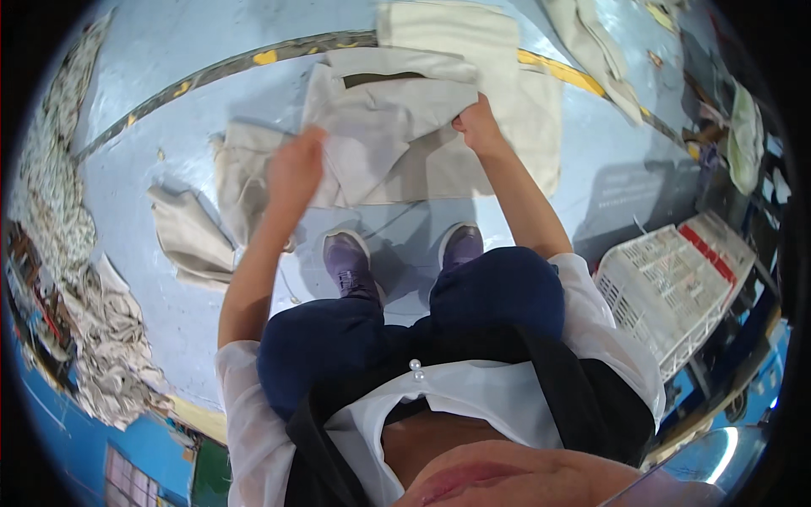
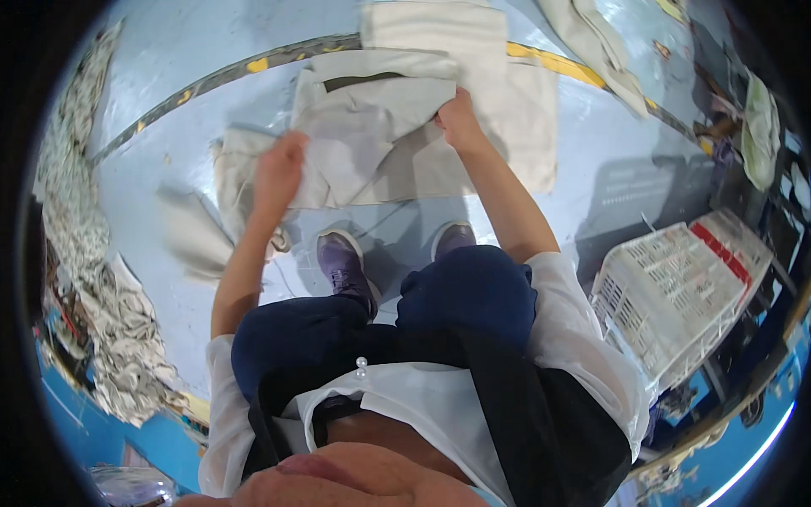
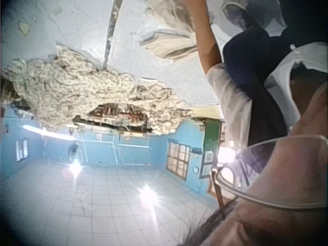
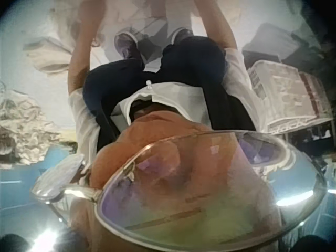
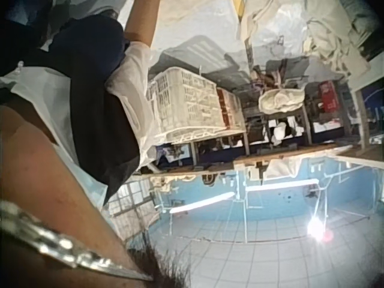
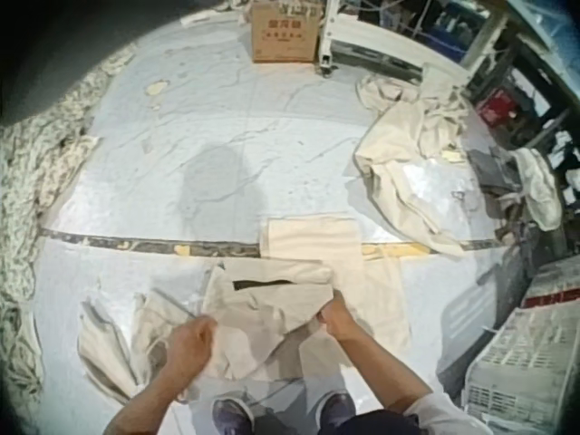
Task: The person trims loose threads from folded fabric pieces using thread snips while seated, then moves to the floor to unfold and trim other fabric pieces with the snips.
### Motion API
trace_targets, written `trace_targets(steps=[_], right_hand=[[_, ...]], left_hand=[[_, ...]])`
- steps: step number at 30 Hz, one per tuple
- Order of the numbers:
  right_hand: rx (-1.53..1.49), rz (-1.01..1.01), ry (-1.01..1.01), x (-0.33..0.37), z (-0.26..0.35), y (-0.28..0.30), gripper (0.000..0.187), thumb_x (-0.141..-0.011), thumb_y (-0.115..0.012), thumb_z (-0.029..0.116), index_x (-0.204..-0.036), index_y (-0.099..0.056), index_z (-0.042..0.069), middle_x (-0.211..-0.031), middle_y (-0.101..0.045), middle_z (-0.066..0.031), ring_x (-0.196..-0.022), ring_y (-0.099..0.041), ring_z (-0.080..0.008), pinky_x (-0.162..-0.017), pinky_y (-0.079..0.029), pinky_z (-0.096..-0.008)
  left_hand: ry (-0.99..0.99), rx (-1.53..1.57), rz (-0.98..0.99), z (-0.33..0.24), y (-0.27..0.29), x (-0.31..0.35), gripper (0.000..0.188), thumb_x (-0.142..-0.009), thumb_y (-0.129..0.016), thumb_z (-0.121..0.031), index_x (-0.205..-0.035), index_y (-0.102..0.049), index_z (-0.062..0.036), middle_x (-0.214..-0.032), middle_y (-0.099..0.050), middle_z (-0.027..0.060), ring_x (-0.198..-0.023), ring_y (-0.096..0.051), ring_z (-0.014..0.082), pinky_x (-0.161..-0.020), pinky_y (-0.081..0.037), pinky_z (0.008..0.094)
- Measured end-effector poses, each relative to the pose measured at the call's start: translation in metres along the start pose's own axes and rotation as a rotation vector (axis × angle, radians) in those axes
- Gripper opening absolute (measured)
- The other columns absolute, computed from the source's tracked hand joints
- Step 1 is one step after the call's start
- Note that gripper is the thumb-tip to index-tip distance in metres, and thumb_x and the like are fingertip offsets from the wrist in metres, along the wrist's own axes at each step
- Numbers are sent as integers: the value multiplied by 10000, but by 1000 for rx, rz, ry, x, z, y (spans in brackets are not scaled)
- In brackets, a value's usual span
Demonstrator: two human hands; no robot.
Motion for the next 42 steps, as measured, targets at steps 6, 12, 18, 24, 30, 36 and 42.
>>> trace_targets(steps=[6, 12, 18, 24, 30, 36, 42], right_hand=[[89, -317, 240, -2, 32, 64, 172, -975, -664, 208, -986, -666, 37, -799, -650, 7, -549, -409, -51, -474, -311, -251], [250, 257, 600, 21, 64, -54, 266, -999, -591, 269, -994, -711, 32, -780, -710, -19, -662, -601, -91, -621, -475, -268], [884, 341, 355, 9, 39, -122, 360, -961, -583, 429, -1046, -743, 118, -771, -709, -51, -711, -673, -212, -692, -518, -373], [638, 218, 587, 0, 66, -124, 359, -941, -589, 438, -1022, -757, 132, -737, -692, -36, -715, -665, -211, -705, -513, -359], [740, 562, 279, -4, 52, -142, 382, -930, -629, 408, -832, -749, 59, -693, -667, -33, -596, -594, -144, -644, -483, -312], [577, 679, 3, -2, 53, -149, 359, -983, -611, 380, -837, -703, 65, -574, -480, 50, -547, -374, -67, -505, -261, -269], [234, 636, 24, -2, 55, -116, 357, -985, -617, 401, -852, -689, 78, -613, -477, 52, -536, -342, -46, -489, -215, -249]], left_hand=[[-444, 103, -358, -17, 12, -113, 219, -886, -677, -116, -1101, -680, -72, -1059, -664, 138, -1029, -616, 360, -903, -508, 443], [-375, -135, -311, -21, -23, -122, 363, -839, -716, -155, -1198, -673, -123, -1106, -651, 100, -1077, -588, 339, -938, -504, 439], [-346, 56, -185, 1, -7, -110, 337, -807, -716, -55, -1139, -718, -116, -1033, -648, 71, -1018, -586, 284, -880, -497, 404], [-394, 295, -245, -3, 18, -88, 231, -816, -657, 67, -971, -738, -84, -1000, -634, 61, -979, -567, 260, -894, -451, 378], [-400, 284, -257, -13, 24, -76, 226, -815, -651, 73, -957, -728, -86, -993, -624, 58, -990, -556, 260, -914, -426, 367], [-440, 243, -275, -22, 27, -69, 218, -800, -649, 76, -930, -728, -79, -980, -609, 59, -965, -535, 262, -882, -422, 369], [-428, 211, -303, -15, 32, -63, 198, -798, -641, 72, -914, -717, -71, -979, -603, 60, -969, -528, 268, -880, -415, 374]])
Point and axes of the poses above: each hand's wrist, its own x-axis away from the middle knuckle, its own y-axis out of the back of the hand, z = x × y, the point moved 6 cm from there along -x, towards the middle knuckle
